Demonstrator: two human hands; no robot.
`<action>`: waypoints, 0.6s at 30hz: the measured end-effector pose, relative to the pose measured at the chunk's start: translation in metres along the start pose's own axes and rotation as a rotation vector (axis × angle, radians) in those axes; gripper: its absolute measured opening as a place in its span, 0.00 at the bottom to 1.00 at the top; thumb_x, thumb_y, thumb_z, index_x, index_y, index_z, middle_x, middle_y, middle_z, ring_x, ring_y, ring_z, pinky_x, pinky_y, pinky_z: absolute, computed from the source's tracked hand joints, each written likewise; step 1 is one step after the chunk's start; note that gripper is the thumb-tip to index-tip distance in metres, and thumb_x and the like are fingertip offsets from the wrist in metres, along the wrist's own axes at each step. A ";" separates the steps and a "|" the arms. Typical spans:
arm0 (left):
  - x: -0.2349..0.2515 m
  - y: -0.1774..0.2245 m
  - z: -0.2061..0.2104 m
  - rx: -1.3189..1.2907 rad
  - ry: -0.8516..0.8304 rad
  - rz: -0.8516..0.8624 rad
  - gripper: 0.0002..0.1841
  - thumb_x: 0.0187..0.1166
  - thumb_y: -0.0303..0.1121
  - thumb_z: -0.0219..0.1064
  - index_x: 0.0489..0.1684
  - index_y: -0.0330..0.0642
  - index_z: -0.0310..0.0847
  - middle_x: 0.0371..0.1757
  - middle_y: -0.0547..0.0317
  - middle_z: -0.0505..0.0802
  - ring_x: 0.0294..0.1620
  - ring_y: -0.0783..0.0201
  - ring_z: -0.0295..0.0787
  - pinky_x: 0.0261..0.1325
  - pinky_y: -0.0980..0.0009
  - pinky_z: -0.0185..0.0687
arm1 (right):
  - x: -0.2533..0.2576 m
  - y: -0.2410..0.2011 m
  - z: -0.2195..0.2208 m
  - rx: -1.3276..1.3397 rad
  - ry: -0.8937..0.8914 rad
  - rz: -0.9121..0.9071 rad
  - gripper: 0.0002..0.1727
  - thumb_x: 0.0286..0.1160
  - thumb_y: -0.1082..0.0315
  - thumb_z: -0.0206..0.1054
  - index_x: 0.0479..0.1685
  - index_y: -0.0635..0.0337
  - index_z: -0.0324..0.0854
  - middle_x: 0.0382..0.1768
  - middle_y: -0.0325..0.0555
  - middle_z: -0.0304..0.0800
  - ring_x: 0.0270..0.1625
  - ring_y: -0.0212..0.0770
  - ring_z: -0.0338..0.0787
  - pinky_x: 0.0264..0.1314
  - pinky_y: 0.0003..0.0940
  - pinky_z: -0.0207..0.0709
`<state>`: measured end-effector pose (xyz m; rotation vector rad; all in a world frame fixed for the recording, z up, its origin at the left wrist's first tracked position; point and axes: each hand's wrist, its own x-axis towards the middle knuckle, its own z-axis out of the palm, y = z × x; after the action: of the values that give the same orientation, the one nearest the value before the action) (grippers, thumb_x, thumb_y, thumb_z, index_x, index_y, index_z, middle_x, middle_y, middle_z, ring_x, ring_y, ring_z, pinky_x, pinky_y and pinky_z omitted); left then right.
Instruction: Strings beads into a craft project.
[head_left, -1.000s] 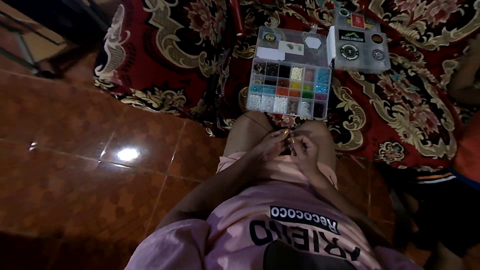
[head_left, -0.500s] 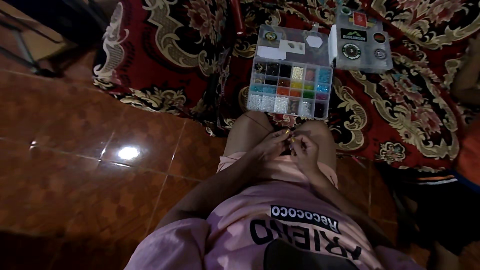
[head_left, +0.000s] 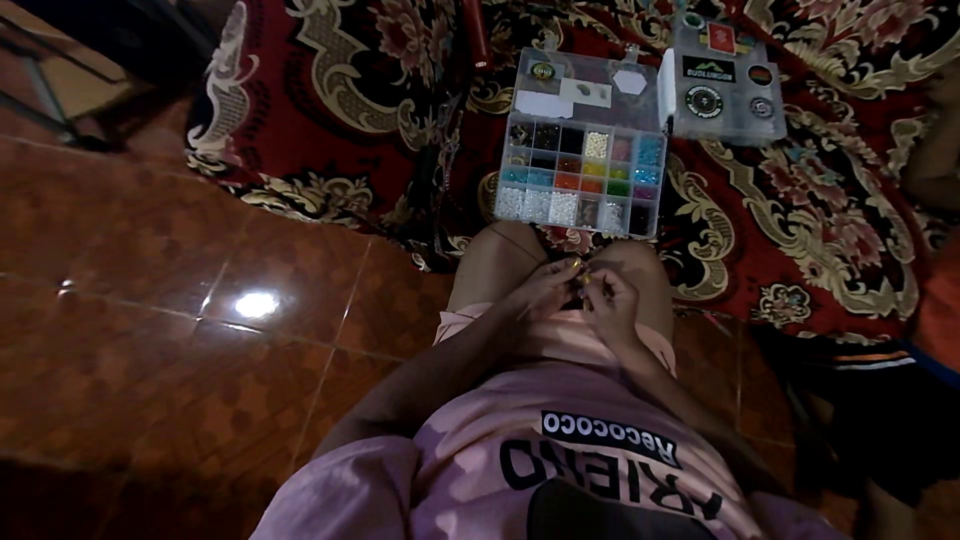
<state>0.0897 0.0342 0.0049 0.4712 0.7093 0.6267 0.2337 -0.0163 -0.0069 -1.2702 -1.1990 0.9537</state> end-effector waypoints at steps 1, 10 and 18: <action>0.000 0.000 0.000 -0.001 0.000 0.003 0.12 0.94 0.30 0.46 0.49 0.41 0.78 0.38 0.65 0.90 0.41 0.71 0.89 0.55 0.71 0.86 | 0.000 0.000 0.000 0.002 0.001 0.002 0.06 0.73 0.75 0.63 0.30 0.65 0.83 0.21 0.32 0.83 0.20 0.20 0.80 0.24 0.17 0.78; 0.003 -0.003 -0.003 0.021 -0.007 0.016 0.11 0.93 0.28 0.47 0.50 0.40 0.78 0.40 0.64 0.90 0.42 0.70 0.89 0.55 0.71 0.86 | 0.000 0.001 0.000 0.018 -0.001 0.005 0.06 0.74 0.75 0.63 0.30 0.65 0.83 0.21 0.31 0.83 0.20 0.20 0.80 0.24 0.17 0.78; 0.001 -0.001 -0.002 0.104 0.004 0.074 0.09 0.90 0.25 0.51 0.49 0.38 0.80 0.40 0.65 0.90 0.41 0.72 0.88 0.54 0.72 0.86 | 0.000 0.000 -0.002 0.042 -0.042 0.011 0.08 0.78 0.75 0.60 0.32 0.65 0.82 0.23 0.33 0.85 0.22 0.21 0.82 0.26 0.18 0.80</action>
<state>0.0892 0.0347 0.0024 0.5949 0.7334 0.6626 0.2356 -0.0162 -0.0071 -1.2300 -1.1992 1.0127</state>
